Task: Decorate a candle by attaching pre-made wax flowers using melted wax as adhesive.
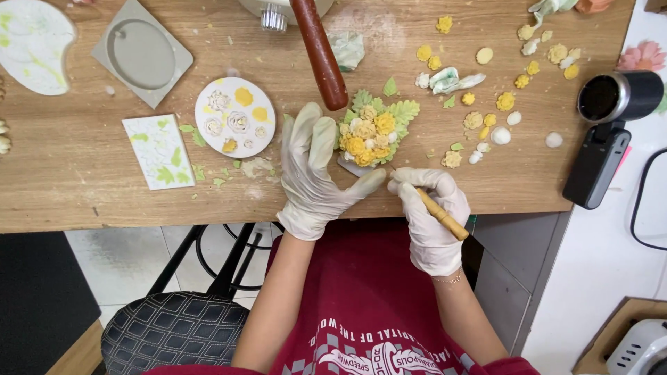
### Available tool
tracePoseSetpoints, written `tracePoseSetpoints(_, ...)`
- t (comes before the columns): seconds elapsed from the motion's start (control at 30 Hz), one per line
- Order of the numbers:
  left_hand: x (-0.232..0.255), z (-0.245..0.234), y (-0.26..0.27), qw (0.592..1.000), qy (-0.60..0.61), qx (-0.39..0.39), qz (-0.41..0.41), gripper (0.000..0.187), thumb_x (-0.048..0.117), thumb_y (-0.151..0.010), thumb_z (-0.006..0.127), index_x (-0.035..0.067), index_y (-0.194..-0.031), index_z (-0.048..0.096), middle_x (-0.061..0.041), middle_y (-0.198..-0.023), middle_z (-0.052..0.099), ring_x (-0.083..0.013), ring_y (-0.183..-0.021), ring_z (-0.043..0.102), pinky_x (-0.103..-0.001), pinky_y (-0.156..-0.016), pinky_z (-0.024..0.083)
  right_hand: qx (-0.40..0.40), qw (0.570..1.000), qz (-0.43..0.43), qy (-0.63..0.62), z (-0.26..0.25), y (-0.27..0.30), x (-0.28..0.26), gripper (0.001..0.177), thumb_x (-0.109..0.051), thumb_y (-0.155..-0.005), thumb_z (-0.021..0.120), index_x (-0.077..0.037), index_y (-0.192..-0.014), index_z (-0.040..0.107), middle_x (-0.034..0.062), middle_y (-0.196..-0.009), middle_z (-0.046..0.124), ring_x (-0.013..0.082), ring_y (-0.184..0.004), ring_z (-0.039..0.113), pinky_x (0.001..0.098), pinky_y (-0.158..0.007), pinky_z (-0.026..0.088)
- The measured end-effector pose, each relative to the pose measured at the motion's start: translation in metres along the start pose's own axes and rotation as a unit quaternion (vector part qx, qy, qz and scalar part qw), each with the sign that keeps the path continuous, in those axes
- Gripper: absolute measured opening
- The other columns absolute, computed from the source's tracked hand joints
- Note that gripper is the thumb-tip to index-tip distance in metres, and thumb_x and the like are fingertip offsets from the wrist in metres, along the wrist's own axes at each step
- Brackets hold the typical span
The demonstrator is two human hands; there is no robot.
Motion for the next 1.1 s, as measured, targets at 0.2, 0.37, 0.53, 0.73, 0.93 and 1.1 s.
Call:
tracePoseSetpoints(0.2,0.002,0.007,0.004,0.995,-0.101,-0.011,0.018,0.094,0.066,-0.092,0.083,0.012,-0.146,0.029,-0.008,-0.14,0.044,-0.0297,-0.144,0.044,-0.051,-0.128,0.023,-0.01,1.0,-0.023,-0.001,0.004,-0.005,0.006,0.013,-0.001,-0.101,0.065,0.002,-0.113,0.062,0.0137,-0.118,0.071,0.0159,-0.102,0.072,0.0296,-0.096,0.059)
tracePoseSetpoints(0.37,0.003,0.007,0.004,0.994,-0.108,-0.024,0.012,0.092,0.068,-0.095,0.08,0.013,-0.148,0.028,-0.01,-0.142,0.043,-0.0286,-0.146,0.042,-0.052,-0.129,0.021,-0.011,0.998,-0.035,0.053,0.006,-0.004,0.008,0.013,0.0,-0.102,0.066,0.002,-0.114,0.063,0.0127,-0.115,0.071,0.0163,-0.099,0.072,0.0291,-0.093,0.059)
tracePoseSetpoints(0.53,0.003,0.007,0.005,0.993,-0.112,-0.028,0.014,0.091,0.067,-0.097,0.08,0.015,-0.151,0.027,-0.01,-0.145,0.042,-0.0283,-0.147,0.04,-0.053,-0.13,0.022,-0.021,0.993,-0.071,0.091,0.01,-0.005,0.006,0.012,0.002,-0.102,0.065,0.002,-0.114,0.063,0.0122,-0.111,0.071,0.0159,-0.098,0.07,0.0291,-0.092,0.058)
tracePoseSetpoints(0.73,0.003,0.007,0.006,0.993,-0.109,-0.038,0.005,0.091,0.064,-0.098,0.08,0.017,-0.154,0.027,-0.01,-0.148,0.04,-0.0276,-0.149,0.04,-0.054,-0.131,0.022,-0.031,0.986,-0.098,0.13,0.013,-0.007,-0.001,0.009,0.003,-0.103,0.065,0.002,-0.111,0.061,0.0115,-0.11,0.072,0.0141,-0.099,0.07,0.0274,-0.093,0.058)
tracePoseSetpoints(0.93,0.003,0.008,0.006,0.994,-0.102,-0.039,-0.002,0.093,0.067,-0.096,0.081,0.016,-0.154,0.028,-0.011,-0.147,0.04,-0.0275,-0.148,0.04,-0.054,-0.13,0.022,-0.032,0.984,-0.102,0.144,0.013,-0.005,-0.006,0.01,0.003,-0.102,0.065,0.002,-0.111,0.061,0.0118,-0.108,0.072,0.0139,-0.097,0.069,0.0263,-0.089,0.058)
tracePoseSetpoints(1.1,0.002,0.008,0.008,0.993,-0.107,-0.044,0.001,0.091,0.067,-0.097,0.08,0.017,-0.154,0.029,-0.009,-0.148,0.04,-0.0271,-0.149,0.039,-0.053,-0.132,0.02,-0.03,0.978,-0.125,0.166,0.016,-0.005,-0.008,0.009,0.003,-0.102,0.066,0.0,-0.109,0.061,0.0111,-0.106,0.071,0.0146,-0.096,0.069,0.0266,-0.088,0.057)
Point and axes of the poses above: each hand's wrist, its own y-axis away from the middle knuckle, its own z-axis out of the palm, x = y × z, the point moved 1 cm from there along -y, towards the middle knuckle
